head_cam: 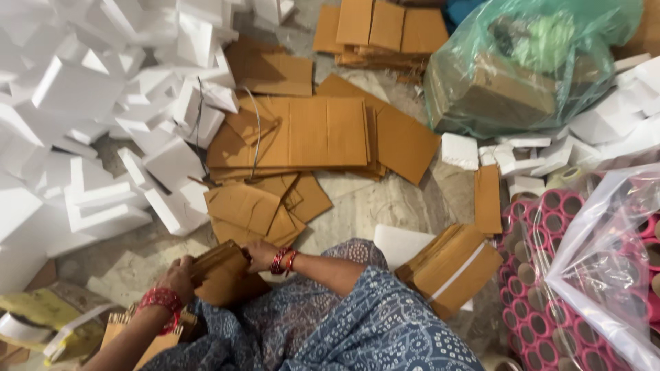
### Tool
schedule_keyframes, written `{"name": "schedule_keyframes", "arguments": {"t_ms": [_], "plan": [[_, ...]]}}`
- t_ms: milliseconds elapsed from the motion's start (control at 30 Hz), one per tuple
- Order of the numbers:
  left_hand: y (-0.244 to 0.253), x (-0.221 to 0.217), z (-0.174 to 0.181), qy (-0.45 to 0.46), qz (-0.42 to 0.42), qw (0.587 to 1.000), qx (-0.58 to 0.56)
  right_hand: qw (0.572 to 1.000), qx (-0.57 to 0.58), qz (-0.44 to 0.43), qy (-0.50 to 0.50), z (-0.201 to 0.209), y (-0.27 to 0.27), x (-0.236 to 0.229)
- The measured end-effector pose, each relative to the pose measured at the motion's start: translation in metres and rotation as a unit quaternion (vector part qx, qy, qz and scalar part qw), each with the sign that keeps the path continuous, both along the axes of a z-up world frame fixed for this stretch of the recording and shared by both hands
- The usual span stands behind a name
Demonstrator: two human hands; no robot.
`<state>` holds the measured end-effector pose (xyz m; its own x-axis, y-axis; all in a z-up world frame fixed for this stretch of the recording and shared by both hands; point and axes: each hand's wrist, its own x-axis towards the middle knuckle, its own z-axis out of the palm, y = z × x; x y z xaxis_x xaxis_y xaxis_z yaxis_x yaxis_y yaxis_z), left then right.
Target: The person sits on the floor and repeatedly folds flat cardboard pieces in half, then stacks them into a neat pile. The person handles the cardboard by hand without using any tools.
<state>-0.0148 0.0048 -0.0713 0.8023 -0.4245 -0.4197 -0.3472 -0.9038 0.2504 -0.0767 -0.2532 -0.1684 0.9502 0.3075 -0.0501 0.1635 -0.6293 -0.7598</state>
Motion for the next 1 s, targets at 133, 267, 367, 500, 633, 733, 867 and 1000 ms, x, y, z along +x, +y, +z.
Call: {"name": "schedule_keyframes", "arguments": {"t_ms": [133, 267, 367, 500, 633, 733, 867, 1000], "plan": [[0.005, -0.001, -0.002, 0.000, 0.001, 1.000, -0.004, 0.999, 0.033, -0.004, 0.019, -0.016, 0.004, 0.002], [0.003, -0.003, 0.000, -0.004, 0.005, 1.000, -0.007, 1.000, 0.005, 0.007, -0.017, -0.011, 0.004, 0.001], [-0.002, 0.001, 0.001, -0.006, 0.001, 1.000, -0.007, 0.999, 0.034, 0.036, 0.007, -0.002, -0.002, 0.006], [0.002, -0.001, -0.004, -0.013, -0.003, 1.000, 0.001, 0.999, 0.009, 0.034, 0.013, -0.007, 0.001, 0.002], [0.003, -0.009, -0.005, 0.011, 0.014, 1.000, 0.016, 0.997, 0.035, 0.017, 0.063, -0.014, 0.006, -0.006], [-0.002, -0.003, 0.007, 0.008, -0.001, 1.000, 0.011, 0.997, -0.055, 0.045, -0.001, -0.007, 0.003, 0.003], [-0.002, -0.009, 0.012, -0.008, -0.004, 1.000, -0.007, 0.999, 0.011, 0.033, 0.022, -0.006, 0.004, -0.005], [0.000, -0.010, 0.010, 0.006, -0.001, 1.000, 0.011, 0.997, 0.066, 0.027, 0.041, -0.009, 0.005, -0.006]]}}
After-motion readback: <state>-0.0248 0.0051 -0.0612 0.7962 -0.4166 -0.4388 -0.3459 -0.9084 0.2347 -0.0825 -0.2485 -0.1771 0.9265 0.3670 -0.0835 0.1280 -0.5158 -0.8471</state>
